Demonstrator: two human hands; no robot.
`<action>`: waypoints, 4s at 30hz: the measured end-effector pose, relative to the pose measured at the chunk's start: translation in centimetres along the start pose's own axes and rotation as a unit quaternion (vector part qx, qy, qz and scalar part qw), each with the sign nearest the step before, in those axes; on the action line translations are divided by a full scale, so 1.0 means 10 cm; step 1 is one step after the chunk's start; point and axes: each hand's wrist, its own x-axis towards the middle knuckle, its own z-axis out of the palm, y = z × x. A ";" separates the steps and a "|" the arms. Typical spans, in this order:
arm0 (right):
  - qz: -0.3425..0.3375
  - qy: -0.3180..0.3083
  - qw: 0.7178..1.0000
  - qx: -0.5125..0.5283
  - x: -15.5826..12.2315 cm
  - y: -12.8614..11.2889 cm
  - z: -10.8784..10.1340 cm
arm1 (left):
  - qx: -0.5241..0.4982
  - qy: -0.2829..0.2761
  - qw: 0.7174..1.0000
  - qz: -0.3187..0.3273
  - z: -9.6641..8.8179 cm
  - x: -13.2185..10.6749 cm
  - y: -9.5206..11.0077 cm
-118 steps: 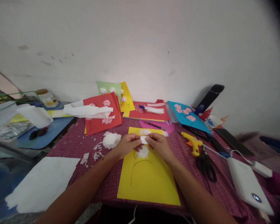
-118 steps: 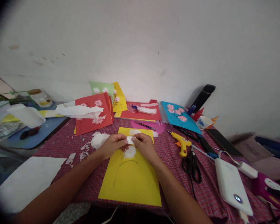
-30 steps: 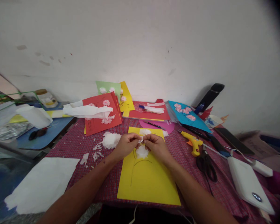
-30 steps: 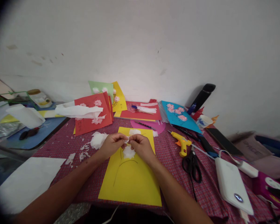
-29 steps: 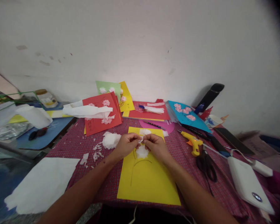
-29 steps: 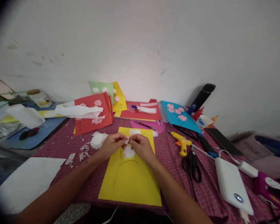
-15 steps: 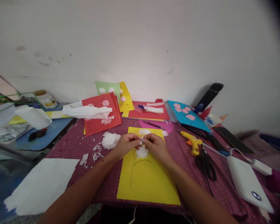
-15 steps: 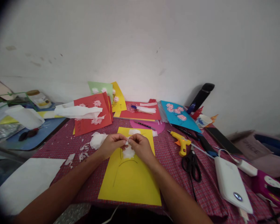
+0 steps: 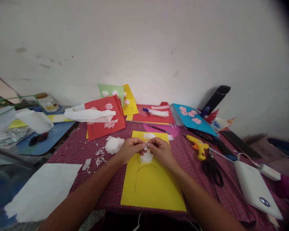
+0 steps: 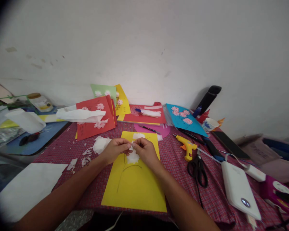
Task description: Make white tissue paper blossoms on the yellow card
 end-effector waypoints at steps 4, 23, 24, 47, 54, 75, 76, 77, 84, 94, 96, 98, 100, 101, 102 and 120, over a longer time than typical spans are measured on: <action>-0.011 -0.005 1.000 -0.004 0.00 0.00 -0.01 | 0.000 -0.005 1.000 -0.001 -0.01 0.00 -0.02; -0.013 -0.015 0.999 -0.030 -0.01 -0.03 0.00 | -0.004 -0.002 1.000 -0.021 0.01 0.00 0.00; -0.014 -0.015 0.999 -0.030 -0.01 -0.02 0.00 | -0.006 -0.003 1.000 -0.022 0.01 0.00 0.01; 0.019 -0.004 1.000 -0.022 0.01 -0.02 -0.03 | 0.139 0.064 0.986 0.068 0.04 -0.01 0.04; 0.037 0.024 0.999 0.018 0.02 -0.05 -0.09 | -0.019 0.132 0.990 0.033 -0.03 0.07 -0.02; -0.196 -0.101 0.909 -0.354 -0.04 -0.17 -0.22 | -0.066 0.173 0.982 0.034 -0.04 0.09 0.01; -0.188 -0.072 0.921 -0.333 -0.03 -0.15 -0.21 | -0.034 0.167 0.984 0.044 -0.03 0.08 0.01; -0.177 -0.050 0.934 -0.307 -0.01 -0.13 -0.20 | 0.005 0.163 0.985 0.056 -0.03 0.07 0.01; -0.072 -0.047 0.993 -0.078 -0.03 -0.10 -0.04 | 0.342 0.131 0.894 0.260 0.07 -0.06 0.07; -0.031 0.016 0.997 -0.064 0.02 0.04 -0.01 | 0.352 0.087 0.871 0.331 0.09 -0.07 0.07; -0.030 0.035 0.997 -0.060 0.03 0.04 -0.02 | 0.329 0.100 0.891 0.296 0.07 -0.05 0.06; -0.034 0.054 0.996 -0.060 0.03 0.00 -0.04 | 0.277 0.121 0.923 0.238 0.04 -0.03 0.04; -0.061 0.077 0.992 -0.083 0.01 -0.07 -0.09 | 0.190 0.147 0.957 0.161 0.01 0.01 0.01; -0.089 0.084 0.987 -0.108 0.00 -0.10 -0.12 | 0.145 0.160 0.968 0.126 0.00 0.03 -0.01; -0.126 0.080 0.979 -0.140 -0.01 -0.14 -0.15 | 0.104 0.172 0.974 0.101 -0.01 0.05 -0.02; -0.182 -0.016 0.954 -0.236 -0.05 -0.10 -0.03 | 0.032 0.085 0.992 0.089 0.05 0.04 -0.04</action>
